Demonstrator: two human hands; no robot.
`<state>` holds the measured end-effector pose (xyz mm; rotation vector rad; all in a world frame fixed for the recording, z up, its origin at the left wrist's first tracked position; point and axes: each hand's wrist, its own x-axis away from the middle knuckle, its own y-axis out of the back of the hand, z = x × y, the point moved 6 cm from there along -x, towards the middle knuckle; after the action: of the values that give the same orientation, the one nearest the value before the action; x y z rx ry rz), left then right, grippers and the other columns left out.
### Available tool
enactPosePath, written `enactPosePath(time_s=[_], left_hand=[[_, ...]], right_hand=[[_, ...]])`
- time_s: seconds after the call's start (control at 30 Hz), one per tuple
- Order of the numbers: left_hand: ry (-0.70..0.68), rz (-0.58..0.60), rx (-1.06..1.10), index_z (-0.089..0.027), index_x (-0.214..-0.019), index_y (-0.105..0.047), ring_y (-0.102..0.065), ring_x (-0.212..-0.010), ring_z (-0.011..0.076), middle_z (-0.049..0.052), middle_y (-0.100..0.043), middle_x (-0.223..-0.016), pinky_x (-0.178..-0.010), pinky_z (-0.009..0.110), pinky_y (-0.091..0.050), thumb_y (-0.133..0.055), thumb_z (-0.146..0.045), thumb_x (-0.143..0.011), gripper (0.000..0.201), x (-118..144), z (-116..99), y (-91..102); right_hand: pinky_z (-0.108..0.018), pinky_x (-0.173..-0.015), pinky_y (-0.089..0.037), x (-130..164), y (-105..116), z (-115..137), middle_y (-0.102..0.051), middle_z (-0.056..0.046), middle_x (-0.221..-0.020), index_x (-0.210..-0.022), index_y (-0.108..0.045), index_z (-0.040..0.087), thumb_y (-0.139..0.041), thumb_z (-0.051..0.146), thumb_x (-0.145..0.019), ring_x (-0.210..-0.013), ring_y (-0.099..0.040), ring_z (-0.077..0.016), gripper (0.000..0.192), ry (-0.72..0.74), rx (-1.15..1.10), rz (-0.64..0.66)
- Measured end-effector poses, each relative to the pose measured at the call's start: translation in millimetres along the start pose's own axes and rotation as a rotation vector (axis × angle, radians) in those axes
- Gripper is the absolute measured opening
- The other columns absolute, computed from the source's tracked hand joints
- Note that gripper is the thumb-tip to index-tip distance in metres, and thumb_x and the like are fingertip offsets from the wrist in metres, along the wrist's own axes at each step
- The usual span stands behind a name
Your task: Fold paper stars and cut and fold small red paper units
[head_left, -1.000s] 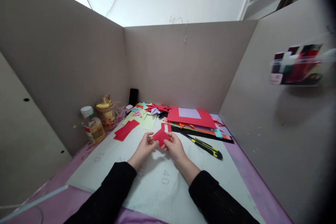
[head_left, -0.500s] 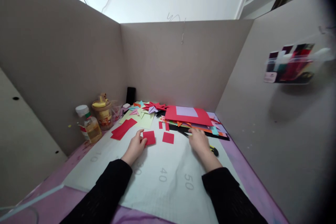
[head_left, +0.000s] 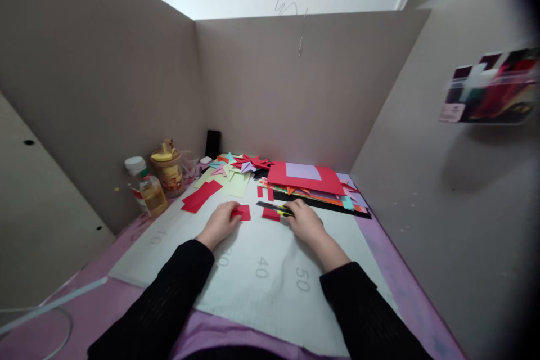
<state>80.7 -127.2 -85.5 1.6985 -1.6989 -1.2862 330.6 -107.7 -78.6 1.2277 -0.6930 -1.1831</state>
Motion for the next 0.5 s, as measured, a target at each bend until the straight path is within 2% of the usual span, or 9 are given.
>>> enactPosePath(time_s=[0.1,0.2,0.3,0.5], left_hand=[[0.056,0.021,0.053,-0.018,-0.096,-0.056,-0.059,-0.082,0.0222,0.007,-0.064,-0.087,-0.073,0.032,-0.044,-0.048,-0.021,-0.08,0.018,-1.8,6.6,-5.3],[0.075,0.008,0.08,-0.02,-0.09,-0.054,-0.058,-0.074,0.0196,0.004,-0.063,-0.08,-0.068,0.03,-0.042,-0.045,-0.018,-0.08,0.014,-2.3,10.8,-5.9],[0.075,-0.009,0.093,-0.02,-0.086,-0.054,-0.056,-0.07,0.0182,0.002,-0.061,-0.076,-0.066,0.028,-0.041,-0.045,-0.016,-0.078,0.014,-2.8,13.4,-5.2],[0.049,0.002,0.07,-0.02,-0.082,-0.067,-0.058,-0.074,0.0192,0.005,-0.064,-0.081,-0.07,0.029,-0.044,-0.047,-0.012,-0.074,0.022,-5.8,18.8,-8.7]], right_hand=[[-0.031,-0.085,-0.033,-3.7,-15.3,29.2,-0.055,-0.01,-0.114,-0.117,-0.056,0.022,-0.053,0.021,-0.085,-0.104,-0.051,-0.023,0.032,0.023,0.122,0.042],[-0.032,-0.084,-0.031,-8.3,-25.6,41.0,-0.055,-0.01,-0.114,-0.117,-0.056,0.024,-0.052,0.022,-0.087,-0.103,-0.052,-0.0223,0.031,0.071,0.137,0.106],[-0.034,-0.089,-0.028,-8.2,-25.6,41.6,-0.055,-0.008,-0.114,-0.116,-0.056,0.026,-0.051,0.019,-0.086,-0.103,-0.052,-0.0214,0.032,0.138,0.122,0.115],[-0.044,-0.099,-0.017,-1.5,-23.7,33.7,-0.055,-0.008,-0.114,-0.117,-0.056,0.027,-0.049,0.017,-0.087,-0.103,-0.053,-0.0216,0.033,0.141,0.131,0.113]])
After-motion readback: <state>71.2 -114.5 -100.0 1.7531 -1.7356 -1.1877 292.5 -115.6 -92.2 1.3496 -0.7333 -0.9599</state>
